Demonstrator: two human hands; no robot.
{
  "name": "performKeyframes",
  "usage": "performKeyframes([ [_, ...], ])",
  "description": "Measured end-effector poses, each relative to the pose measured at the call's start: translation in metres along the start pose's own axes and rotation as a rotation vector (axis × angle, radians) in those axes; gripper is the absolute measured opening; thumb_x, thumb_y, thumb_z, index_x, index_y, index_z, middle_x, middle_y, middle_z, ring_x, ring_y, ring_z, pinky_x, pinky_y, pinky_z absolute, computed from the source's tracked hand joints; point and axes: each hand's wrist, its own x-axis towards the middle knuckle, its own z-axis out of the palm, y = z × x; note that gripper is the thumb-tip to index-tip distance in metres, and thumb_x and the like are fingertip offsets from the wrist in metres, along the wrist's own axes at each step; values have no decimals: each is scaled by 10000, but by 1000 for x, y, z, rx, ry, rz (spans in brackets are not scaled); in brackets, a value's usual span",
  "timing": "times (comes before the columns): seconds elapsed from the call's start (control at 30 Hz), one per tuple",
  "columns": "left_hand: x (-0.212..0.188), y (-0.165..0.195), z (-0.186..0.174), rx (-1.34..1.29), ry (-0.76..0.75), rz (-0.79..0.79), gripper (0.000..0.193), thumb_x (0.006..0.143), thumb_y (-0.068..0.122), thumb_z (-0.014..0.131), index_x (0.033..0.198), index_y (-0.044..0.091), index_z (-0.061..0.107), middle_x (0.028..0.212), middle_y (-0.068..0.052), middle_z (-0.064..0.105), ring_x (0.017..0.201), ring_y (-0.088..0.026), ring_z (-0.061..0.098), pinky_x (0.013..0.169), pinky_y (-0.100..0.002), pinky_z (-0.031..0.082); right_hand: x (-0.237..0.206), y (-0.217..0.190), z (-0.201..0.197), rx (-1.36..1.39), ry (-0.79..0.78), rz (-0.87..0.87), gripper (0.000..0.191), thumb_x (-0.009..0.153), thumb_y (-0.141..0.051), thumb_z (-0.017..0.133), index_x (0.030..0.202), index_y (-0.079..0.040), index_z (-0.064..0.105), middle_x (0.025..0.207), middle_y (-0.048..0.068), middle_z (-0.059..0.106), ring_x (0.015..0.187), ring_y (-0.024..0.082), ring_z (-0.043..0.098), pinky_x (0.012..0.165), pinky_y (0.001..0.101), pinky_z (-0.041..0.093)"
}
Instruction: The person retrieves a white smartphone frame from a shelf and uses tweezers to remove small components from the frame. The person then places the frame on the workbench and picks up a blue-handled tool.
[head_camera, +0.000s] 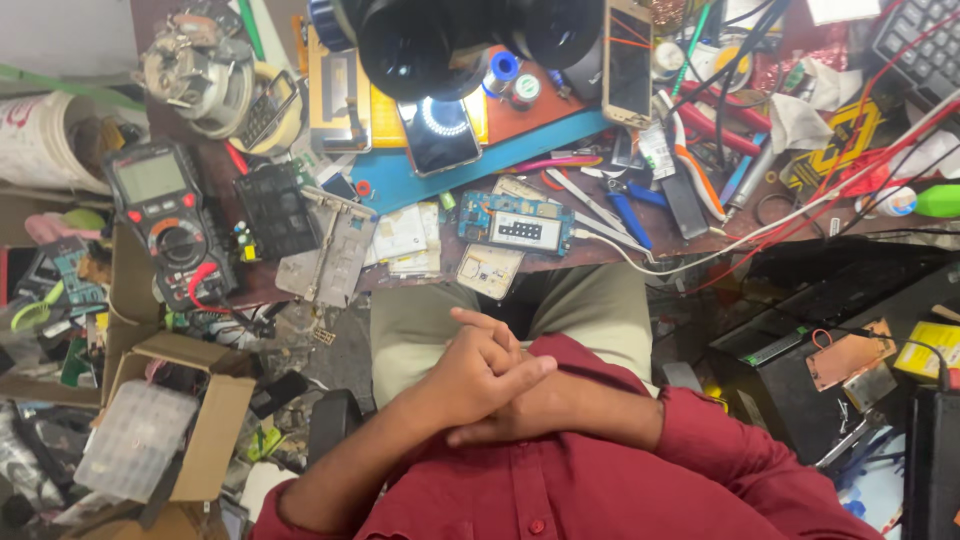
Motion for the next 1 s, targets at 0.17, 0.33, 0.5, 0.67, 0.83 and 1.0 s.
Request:
performKeyframes([
  [0.17, 3, 16, 26, -22, 300, 114, 139, 891, 124, 759, 873, -14, 757, 842, -94, 681, 855, -175, 646, 808, -325, 526, -5, 7, 9, 417, 292, 333, 686, 869, -233, 831, 1389, -11, 442, 1279, 172, 575, 1229, 352, 563, 1074, 450, 498],
  [0.33, -4, 28, 30, 160, 284, 177, 627, 856, 102, 774, 1422, 8, 519, 1268, -185, 650, 1113, -273, 678, 975, -387, 531, -9, 10, -10, 214, 114, 275, 876, 825, -138, 835, 1503, 54, 315, 1333, 195, 579, 1210, 340, 615, 1053, 405, 502],
  [0.5, 4, 22, 28, -210, 367, 115, 918, 874, 88, 704, 1583, 86, 121, 1438, -191, 539, 1119, -259, 688, 932, -363, 567, 2, -4, -17, 400, 37, 527, 1153, 805, -171, 783, 1613, 90, 2, 1334, 213, 585, 1173, 357, 614, 958, 396, 513],
  [0.67, 12, 17, 10, -128, 239, 97, 410, 895, -5, 680, 1304, -24, 660, 1361, -201, 677, 1136, -270, 723, 974, -374, 567, 10, -10, -40, 228, 111, 156, 947, 764, -98, 824, 1554, 18, 313, 1463, 319, 491, 1400, 495, 462, 1076, 503, 487],
  [0.83, 2, 12, 11, -1, 275, 226, 191, 912, 18, 693, 1084, 3, 776, 1337, -167, 646, 1073, -254, 698, 928, -339, 539, 8, -4, -39, 238, 86, -7, 816, 874, -157, 824, 1554, -107, 375, 1494, 187, 539, 1560, 512, 415, 1209, 563, 454],
  [1.0, 1, 2, 16, 48, 279, 307, 148, 933, 45, 724, 1062, -7, 775, 1204, -153, 702, 1051, -270, 703, 911, -348, 558, -5, 8, -36, 338, 64, -55, 748, 963, -199, 805, 1580, -157, 384, 1545, 166, 504, 1610, 484, 369, 1222, 560, 439],
])
